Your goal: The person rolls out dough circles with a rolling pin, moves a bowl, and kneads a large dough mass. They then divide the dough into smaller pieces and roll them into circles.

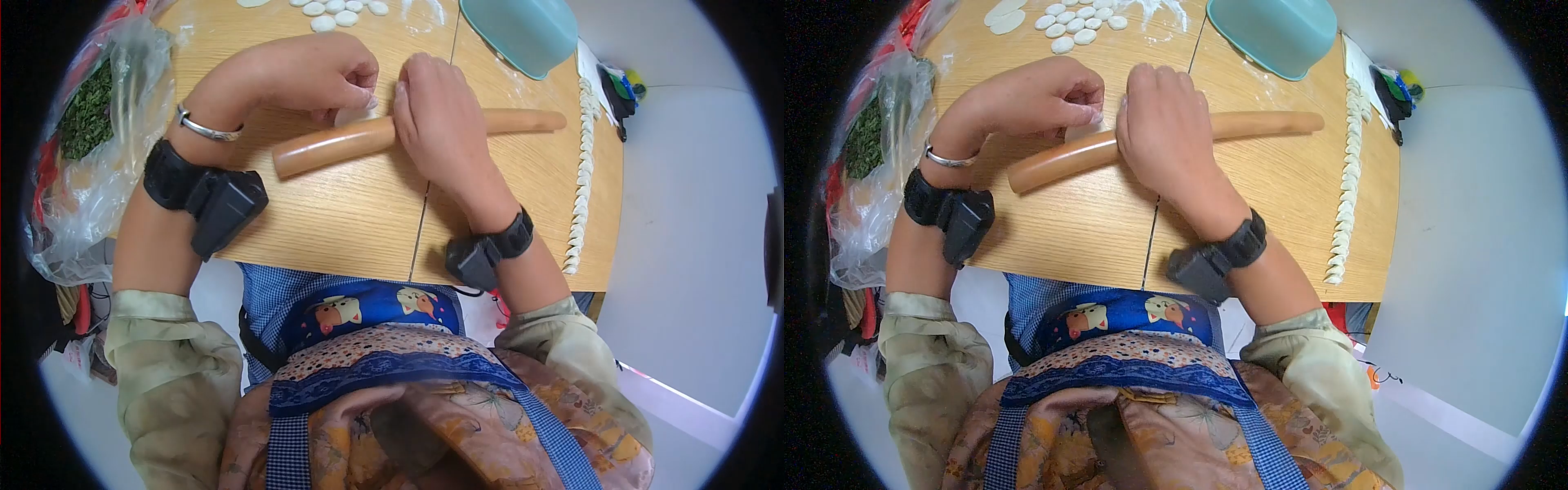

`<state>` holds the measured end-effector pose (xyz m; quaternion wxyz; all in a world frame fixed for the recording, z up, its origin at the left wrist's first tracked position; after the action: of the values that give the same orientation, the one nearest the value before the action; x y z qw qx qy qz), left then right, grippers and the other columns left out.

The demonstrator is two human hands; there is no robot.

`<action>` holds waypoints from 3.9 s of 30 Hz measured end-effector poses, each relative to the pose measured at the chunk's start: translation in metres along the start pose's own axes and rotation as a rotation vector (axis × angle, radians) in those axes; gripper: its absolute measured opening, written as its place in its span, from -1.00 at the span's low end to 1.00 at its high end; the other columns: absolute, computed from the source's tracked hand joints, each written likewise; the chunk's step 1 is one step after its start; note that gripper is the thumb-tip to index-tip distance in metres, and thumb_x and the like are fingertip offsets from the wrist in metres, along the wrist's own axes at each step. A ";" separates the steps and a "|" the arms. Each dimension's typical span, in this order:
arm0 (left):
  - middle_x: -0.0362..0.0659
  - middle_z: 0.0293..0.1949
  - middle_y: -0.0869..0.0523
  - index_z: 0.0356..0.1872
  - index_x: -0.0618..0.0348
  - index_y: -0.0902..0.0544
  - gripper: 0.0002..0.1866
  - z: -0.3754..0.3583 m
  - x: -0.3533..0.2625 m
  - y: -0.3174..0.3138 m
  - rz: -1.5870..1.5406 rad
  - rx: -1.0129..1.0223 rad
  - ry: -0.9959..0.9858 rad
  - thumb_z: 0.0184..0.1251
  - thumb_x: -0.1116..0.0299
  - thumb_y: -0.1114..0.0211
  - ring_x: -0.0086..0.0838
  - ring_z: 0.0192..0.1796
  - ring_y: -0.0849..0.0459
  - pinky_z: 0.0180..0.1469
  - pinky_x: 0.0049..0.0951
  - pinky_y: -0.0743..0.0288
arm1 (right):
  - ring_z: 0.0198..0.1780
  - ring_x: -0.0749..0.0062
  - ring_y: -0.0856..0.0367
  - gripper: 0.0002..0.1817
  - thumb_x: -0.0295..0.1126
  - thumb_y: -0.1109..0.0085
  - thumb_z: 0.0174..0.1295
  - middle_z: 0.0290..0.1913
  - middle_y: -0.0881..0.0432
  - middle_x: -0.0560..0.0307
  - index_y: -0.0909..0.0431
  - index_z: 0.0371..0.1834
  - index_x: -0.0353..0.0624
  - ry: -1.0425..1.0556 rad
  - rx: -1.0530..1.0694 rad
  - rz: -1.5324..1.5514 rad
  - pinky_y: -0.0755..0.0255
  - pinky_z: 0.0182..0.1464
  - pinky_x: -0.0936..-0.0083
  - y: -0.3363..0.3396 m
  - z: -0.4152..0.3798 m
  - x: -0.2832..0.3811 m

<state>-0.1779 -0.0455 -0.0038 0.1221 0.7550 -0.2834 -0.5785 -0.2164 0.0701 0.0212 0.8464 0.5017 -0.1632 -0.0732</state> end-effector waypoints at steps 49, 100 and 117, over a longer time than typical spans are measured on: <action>-0.27 -0.53 -0.59 -0.39 0.31 -0.62 -0.85 0.003 -0.006 0.001 0.264 -0.135 -0.219 0.24 0.42 -0.36 -0.59 -0.47 -0.52 -0.40 -0.48 -0.44 | -0.19 0.03 -0.44 -0.72 -0.20 -0.20 0.33 -0.28 -0.48 -0.04 -0.45 -0.22 -0.19 -0.019 0.106 -0.035 -0.28 -0.09 0.09 0.013 -0.027 0.015; -0.21 -0.50 -0.61 -0.37 0.33 -0.62 -0.88 0.009 -0.002 0.010 0.123 -0.226 -0.191 0.24 0.46 -0.33 -0.57 -0.39 -0.52 -0.28 -0.46 -0.46 | -0.21 -0.01 -0.55 -0.73 -0.18 -0.13 0.36 -0.33 -0.60 -0.01 -0.53 -0.29 -0.19 -0.026 0.045 -0.052 -0.39 -0.16 0.05 -0.002 0.004 -0.017; -0.29 -0.53 -0.60 -0.26 0.35 -0.69 -0.71 0.009 0.010 0.010 -0.064 -0.157 -0.036 0.47 0.25 -0.28 -0.64 -0.45 -0.54 -0.41 -0.51 -0.44 | -0.22 -0.02 -0.60 -0.77 -0.23 -0.11 0.29 -0.34 -0.61 -0.07 -0.53 -0.32 -0.20 0.041 0.038 -0.091 -0.47 -0.18 0.03 -0.014 0.027 -0.019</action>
<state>-0.1879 -0.0579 -0.0095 0.1576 0.7413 -0.2150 -0.6159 -0.2432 0.0464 0.0172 0.8356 0.5259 -0.1242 -0.0985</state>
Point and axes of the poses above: each hand's wrist, its own z-axis towards the middle knuckle, its own y-axis out of the back of the hand, x = y × z, the point moved 8 cm from there along z, towards the middle knuckle
